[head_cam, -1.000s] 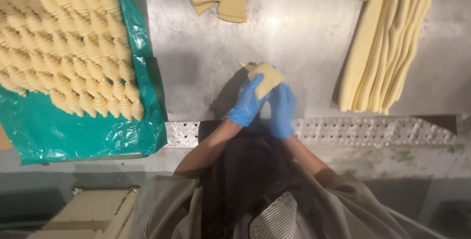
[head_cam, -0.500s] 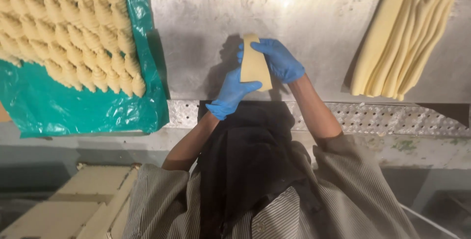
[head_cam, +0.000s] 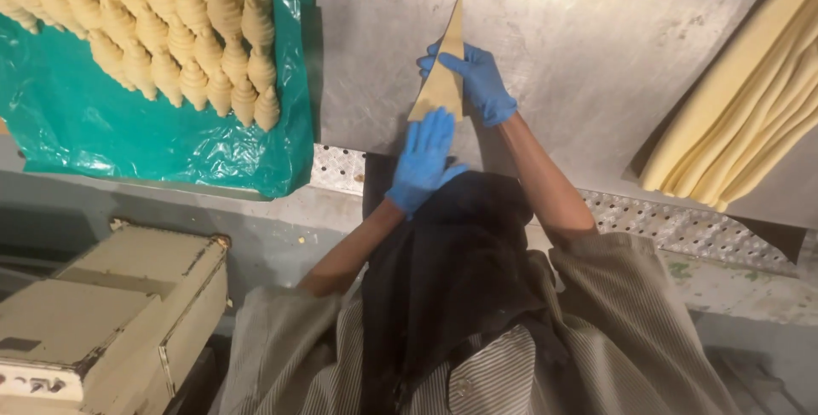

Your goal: Rolling triangular pieces of dough into croissant shapes and placing them on a tray.

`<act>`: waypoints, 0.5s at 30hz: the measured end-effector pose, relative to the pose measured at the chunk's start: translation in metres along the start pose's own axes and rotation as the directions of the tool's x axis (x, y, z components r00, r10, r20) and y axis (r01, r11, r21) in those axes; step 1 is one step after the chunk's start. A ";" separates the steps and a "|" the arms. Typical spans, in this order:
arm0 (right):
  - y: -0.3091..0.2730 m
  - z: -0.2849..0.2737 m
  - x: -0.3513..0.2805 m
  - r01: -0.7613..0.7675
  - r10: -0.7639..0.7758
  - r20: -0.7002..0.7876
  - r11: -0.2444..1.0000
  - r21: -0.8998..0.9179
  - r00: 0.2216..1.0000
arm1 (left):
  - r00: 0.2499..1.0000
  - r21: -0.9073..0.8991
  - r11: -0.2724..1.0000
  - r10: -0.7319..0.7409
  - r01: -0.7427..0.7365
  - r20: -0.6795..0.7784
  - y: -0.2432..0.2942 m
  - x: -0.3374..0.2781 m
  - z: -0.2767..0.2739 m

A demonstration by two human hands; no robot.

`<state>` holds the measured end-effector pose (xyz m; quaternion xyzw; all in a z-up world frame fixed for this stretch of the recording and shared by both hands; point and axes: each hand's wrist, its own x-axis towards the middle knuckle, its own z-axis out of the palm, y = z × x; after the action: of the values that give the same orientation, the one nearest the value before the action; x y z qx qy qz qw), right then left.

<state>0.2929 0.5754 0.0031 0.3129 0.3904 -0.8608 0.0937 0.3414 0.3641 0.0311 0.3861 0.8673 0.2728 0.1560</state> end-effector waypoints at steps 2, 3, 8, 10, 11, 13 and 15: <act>-0.004 0.002 0.004 0.002 -0.002 -0.009 1.000 -0.001 1.000 | 0.986 0.105 0.991 0.062 -0.079 0.157 -0.002 0.017 0.019; -0.006 0.003 0.005 0.000 0.000 -0.022 1.000 -0.015 1.000 | 0.977 0.133 0.990 0.013 -0.042 0.211 -0.001 0.025 0.024; -0.012 0.018 0.007 0.006 -0.011 -0.066 0.997 -0.074 0.998 | 0.965 0.157 0.988 -0.040 -0.002 0.260 -0.003 0.027 0.035; -0.018 0.027 0.013 0.077 -0.087 -0.090 0.991 -0.106 0.992 | 0.975 0.221 0.975 -0.013 -0.037 0.220 -0.003 0.027 0.035; -0.022 0.029 0.016 0.074 -0.084 -0.089 0.991 -0.107 0.992 | 0.975 0.221 0.975 -0.016 -0.034 0.220 -0.002 0.026 0.035; -0.029 0.035 0.022 0.162 -0.178 -0.091 0.974 -0.160 0.980 | 0.978 0.209 0.977 -0.011 -0.034 0.208 -0.002 0.024 0.035; -0.043 0.041 0.029 0.191 -0.208 -0.083 0.965 -0.180 0.975 | 0.975 0.202 0.979 -0.021 -0.025 0.219 -0.002 0.024 0.035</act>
<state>0.2334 0.5771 0.0324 0.3058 0.4967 -0.8122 0.0132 0.3414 0.3928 0.0007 0.4287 0.8676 0.1383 0.2105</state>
